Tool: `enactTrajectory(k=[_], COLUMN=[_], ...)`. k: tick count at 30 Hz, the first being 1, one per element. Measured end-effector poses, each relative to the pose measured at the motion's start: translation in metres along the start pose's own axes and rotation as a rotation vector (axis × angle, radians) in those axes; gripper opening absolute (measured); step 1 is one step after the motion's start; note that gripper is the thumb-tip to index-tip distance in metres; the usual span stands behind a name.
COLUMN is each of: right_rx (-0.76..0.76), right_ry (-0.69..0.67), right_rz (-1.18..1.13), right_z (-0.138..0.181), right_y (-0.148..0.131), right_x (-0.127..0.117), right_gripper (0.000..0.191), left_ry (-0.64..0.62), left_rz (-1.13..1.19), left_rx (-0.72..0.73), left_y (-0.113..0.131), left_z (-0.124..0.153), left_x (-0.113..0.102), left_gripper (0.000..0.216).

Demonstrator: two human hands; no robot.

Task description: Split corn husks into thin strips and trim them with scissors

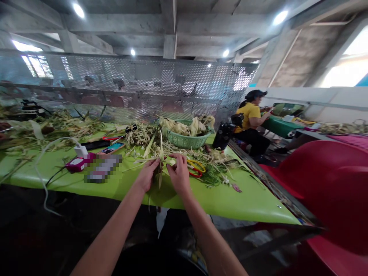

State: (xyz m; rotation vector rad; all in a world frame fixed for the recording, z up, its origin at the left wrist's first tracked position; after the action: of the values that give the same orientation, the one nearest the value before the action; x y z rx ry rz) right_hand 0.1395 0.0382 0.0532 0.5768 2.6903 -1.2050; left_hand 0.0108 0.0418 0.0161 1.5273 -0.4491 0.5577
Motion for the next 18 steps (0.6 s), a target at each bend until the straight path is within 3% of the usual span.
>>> enactTrajectory(k=[6,14,18], right_rx=[0.082,-0.032,-0.051], right_ry=[-0.127,0.056,0.128], right_rz=[-0.274,-0.054,0.012], right_z=[0.001,-0.004,-0.001], right_y=[0.014,-0.001,-0.013], right_x=[0.012,-0.008,-0.015], right_gripper=[0.023,0.014,0.018], left_ry=[-0.036,-0.052,-0.011], left_rz=[-0.009,-0.246,-0.168], left_rx=[0.019,0.083,0.108], left_y=[0.002,-0.002,0.0], left_z=[0.002,-0.002,-0.007], left_x=[0.004,0.002,-0.001], left_gripper=[0.036,0.031,0.032])
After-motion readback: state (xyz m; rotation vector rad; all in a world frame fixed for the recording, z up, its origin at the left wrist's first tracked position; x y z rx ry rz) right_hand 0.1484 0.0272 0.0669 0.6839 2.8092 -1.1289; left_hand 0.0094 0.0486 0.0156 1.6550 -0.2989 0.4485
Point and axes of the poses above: each hand's wrist, its own z-axis away from the middle knuckle, its own x-axis out of the palm, y = z × x, the point moved 6 cm from there along -z, towards the middle knuckle, and after that the axes turned 5 degrees about y, right-handed, at the moved point
